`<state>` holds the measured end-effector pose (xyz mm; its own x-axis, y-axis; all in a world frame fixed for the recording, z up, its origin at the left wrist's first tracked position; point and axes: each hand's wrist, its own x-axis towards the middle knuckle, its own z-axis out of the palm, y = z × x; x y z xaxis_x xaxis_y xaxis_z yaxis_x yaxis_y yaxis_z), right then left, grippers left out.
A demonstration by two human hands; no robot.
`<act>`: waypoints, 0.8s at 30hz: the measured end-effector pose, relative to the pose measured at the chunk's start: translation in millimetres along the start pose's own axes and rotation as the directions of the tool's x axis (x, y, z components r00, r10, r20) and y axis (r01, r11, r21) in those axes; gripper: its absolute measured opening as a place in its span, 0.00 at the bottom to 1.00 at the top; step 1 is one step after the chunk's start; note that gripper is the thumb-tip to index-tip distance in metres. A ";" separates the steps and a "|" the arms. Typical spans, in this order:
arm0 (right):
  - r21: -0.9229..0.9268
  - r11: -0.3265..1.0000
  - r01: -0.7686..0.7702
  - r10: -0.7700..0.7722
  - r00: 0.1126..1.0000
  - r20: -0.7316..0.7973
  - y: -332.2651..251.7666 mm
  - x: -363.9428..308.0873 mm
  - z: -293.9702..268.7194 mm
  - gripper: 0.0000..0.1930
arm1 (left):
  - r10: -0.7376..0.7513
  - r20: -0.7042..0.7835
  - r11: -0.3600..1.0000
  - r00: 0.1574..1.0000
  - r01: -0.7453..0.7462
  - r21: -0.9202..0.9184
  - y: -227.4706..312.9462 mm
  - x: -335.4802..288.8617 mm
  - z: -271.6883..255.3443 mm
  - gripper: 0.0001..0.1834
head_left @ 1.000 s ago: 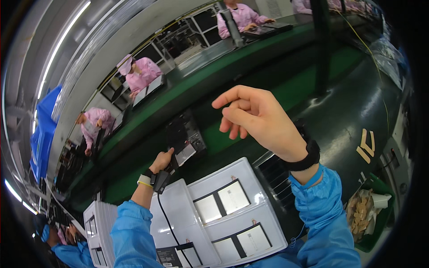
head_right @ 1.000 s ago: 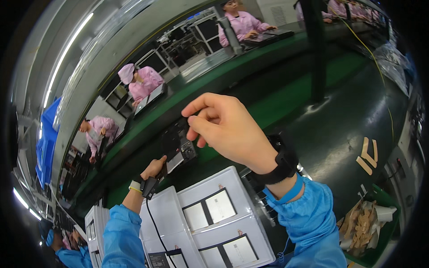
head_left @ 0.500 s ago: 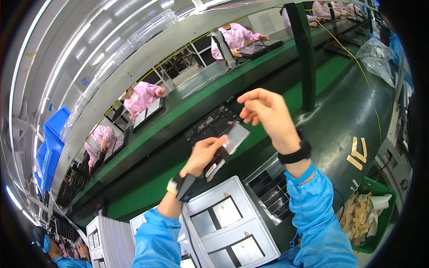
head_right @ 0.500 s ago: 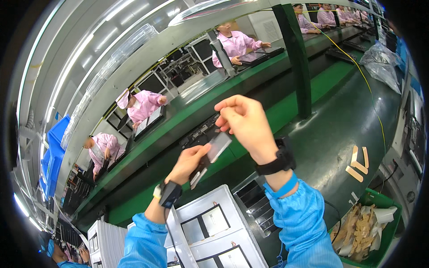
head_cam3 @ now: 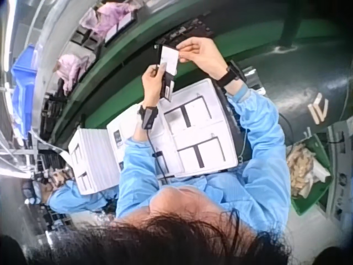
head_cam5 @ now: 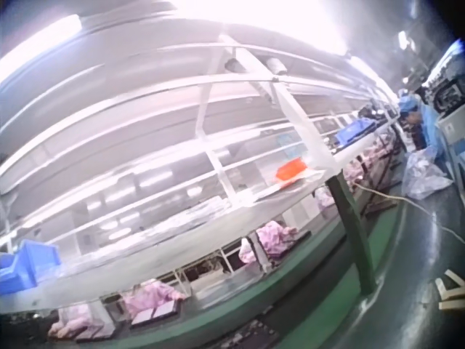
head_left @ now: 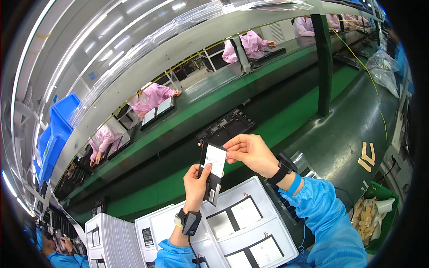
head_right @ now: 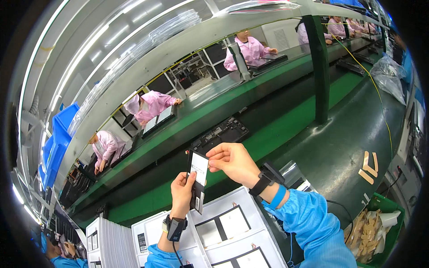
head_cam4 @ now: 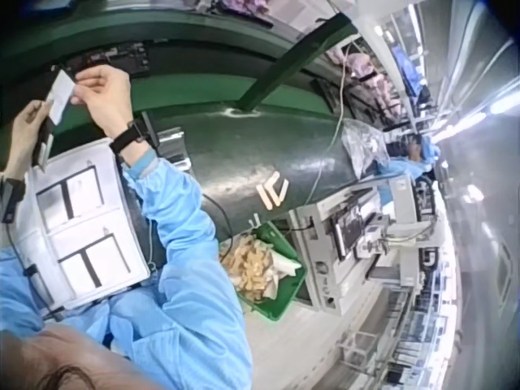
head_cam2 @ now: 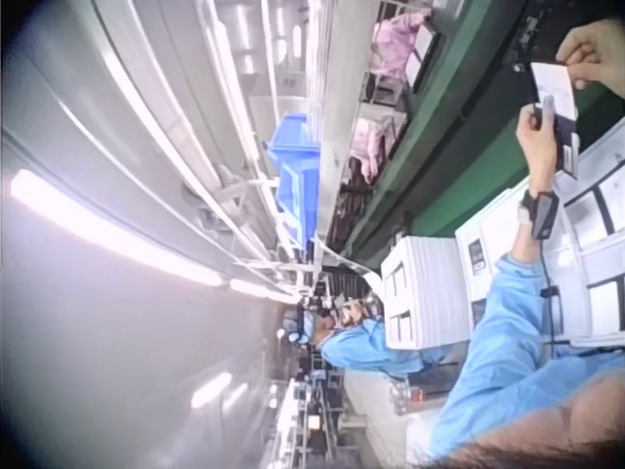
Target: The recorder is assembling electronic components, specifically inserting small battery units and connecting flexible cables into electronic chassis on an assembly line.
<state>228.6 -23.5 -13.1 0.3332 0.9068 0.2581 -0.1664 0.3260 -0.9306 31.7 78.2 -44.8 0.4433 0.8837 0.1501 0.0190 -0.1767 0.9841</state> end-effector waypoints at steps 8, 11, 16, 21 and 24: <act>-0.462 0.887 -0.025 -0.077 0.977 -0.200 21.3 6.5 -9.9 0.08 | 0.058 -0.049 0.982 0.997 -0.066 -0.179 7.8 5.2 8.9 0.13; -0.158 0.985 0.065 -0.070 0.997 -0.023 21.5 -4.0 23.5 0.07 | 0.089 -0.057 0.976 0.994 -0.099 -0.192 -7.0 9.0 12.0 0.14; -0.055 0.998 -0.009 0.006 0.999 -0.054 7.1 -12.9 32.9 0.09 | 0.134 -0.161 0.988 0.978 -0.144 -0.054 -16.9 14.8 10.1 0.16; -0.099 0.995 -0.014 0.006 0.997 -0.079 9.7 -11.3 24.9 0.10 | 0.170 -0.079 0.981 0.982 -0.176 -0.080 -0.3 4.1 15.8 0.22; -0.042 0.999 0.020 -0.022 0.998 -0.056 5.1 -13.5 27.2 0.10 | 0.332 0.092 0.933 0.939 -0.341 0.114 1.4 1.4 11.5 0.31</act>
<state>197.9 -26.8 -14.2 0.3879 0.8831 0.2640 -0.1204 0.3325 -0.9354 42.7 74.2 -44.3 0.5048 0.7314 0.4586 -0.0314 -0.5153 0.8564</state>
